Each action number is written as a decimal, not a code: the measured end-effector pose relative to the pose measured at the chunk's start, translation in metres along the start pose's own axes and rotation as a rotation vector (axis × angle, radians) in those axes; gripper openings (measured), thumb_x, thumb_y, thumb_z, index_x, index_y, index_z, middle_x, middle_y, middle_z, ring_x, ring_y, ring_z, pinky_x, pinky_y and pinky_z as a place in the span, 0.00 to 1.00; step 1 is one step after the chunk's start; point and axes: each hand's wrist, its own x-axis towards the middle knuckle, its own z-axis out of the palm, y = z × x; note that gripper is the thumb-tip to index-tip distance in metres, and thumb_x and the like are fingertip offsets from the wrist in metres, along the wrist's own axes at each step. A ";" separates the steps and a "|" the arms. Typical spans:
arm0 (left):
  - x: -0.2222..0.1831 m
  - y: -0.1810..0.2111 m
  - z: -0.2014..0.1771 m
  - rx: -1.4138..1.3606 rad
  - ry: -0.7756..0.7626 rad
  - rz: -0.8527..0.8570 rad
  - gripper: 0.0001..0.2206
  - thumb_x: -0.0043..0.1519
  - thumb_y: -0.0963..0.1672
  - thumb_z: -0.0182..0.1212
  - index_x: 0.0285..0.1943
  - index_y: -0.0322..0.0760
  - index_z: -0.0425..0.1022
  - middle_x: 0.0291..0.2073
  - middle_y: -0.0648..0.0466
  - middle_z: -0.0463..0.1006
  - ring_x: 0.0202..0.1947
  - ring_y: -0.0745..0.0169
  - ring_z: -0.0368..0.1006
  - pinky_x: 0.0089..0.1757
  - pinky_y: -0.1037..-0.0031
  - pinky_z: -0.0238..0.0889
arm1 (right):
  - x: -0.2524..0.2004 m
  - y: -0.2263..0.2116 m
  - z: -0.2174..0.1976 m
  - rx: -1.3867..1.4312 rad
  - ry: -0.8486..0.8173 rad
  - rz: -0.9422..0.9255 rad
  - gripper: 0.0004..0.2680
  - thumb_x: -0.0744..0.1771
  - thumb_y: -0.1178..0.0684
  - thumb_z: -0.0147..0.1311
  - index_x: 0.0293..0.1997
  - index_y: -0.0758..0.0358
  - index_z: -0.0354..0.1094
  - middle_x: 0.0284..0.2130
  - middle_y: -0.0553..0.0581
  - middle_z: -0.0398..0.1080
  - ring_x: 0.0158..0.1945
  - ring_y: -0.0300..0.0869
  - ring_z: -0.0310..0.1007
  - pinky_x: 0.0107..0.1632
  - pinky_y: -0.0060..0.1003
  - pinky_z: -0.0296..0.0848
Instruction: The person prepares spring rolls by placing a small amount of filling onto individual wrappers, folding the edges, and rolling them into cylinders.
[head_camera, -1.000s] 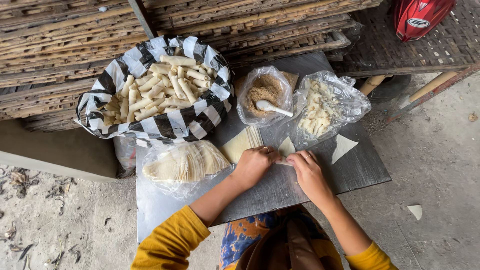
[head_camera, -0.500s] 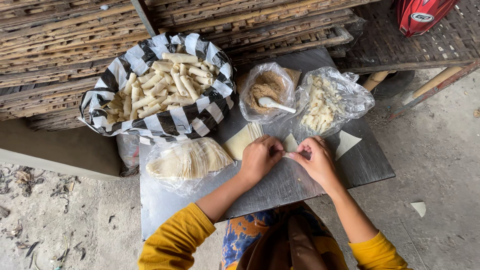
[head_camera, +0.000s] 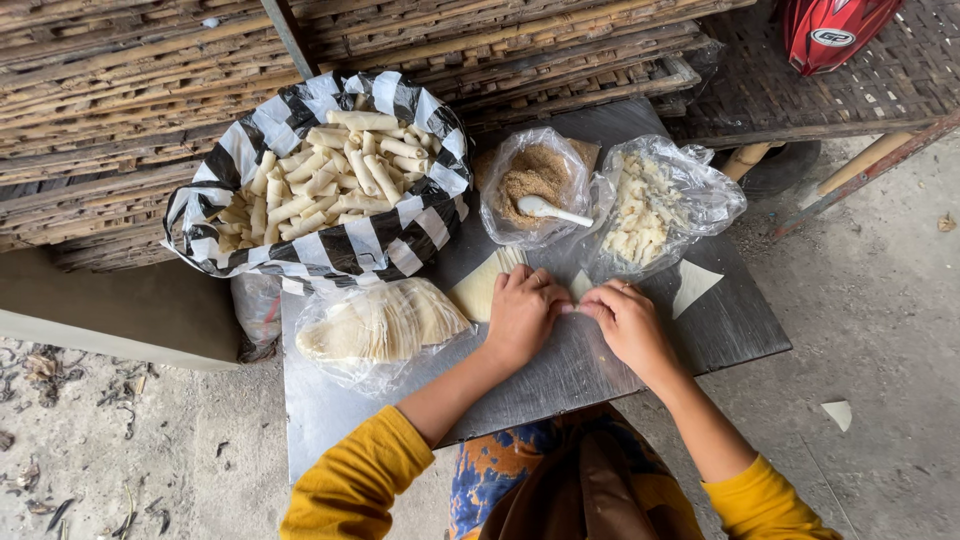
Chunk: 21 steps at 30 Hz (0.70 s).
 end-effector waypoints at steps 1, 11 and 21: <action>0.000 0.001 -0.001 -0.007 -0.023 -0.006 0.04 0.55 0.47 0.68 0.34 0.48 0.83 0.37 0.59 0.79 0.44 0.56 0.69 0.45 0.64 0.57 | 0.000 0.001 -0.002 0.013 -0.065 0.073 0.04 0.65 0.58 0.62 0.38 0.65 0.73 0.31 0.58 0.72 0.33 0.48 0.74 0.38 0.40 0.72; -0.001 0.007 -0.011 -0.103 0.022 -0.125 0.12 0.59 0.47 0.67 0.47 0.42 0.73 0.38 0.55 0.77 0.44 0.50 0.68 0.46 0.60 0.55 | -0.019 -0.035 -0.014 -0.389 -0.058 -0.179 0.14 0.63 0.67 0.51 0.52 0.65 0.71 0.47 0.59 0.71 0.53 0.51 0.70 0.56 0.44 0.71; 0.012 -0.015 -0.027 0.059 0.125 -0.163 0.09 0.61 0.42 0.62 0.50 0.43 0.73 0.42 0.54 0.75 0.44 0.51 0.67 0.44 0.60 0.54 | 0.036 -0.010 -0.004 -0.803 -0.152 -0.162 0.25 0.60 0.69 0.44 0.66 0.61 0.64 0.71 0.60 0.54 0.67 0.54 0.57 0.67 0.50 0.59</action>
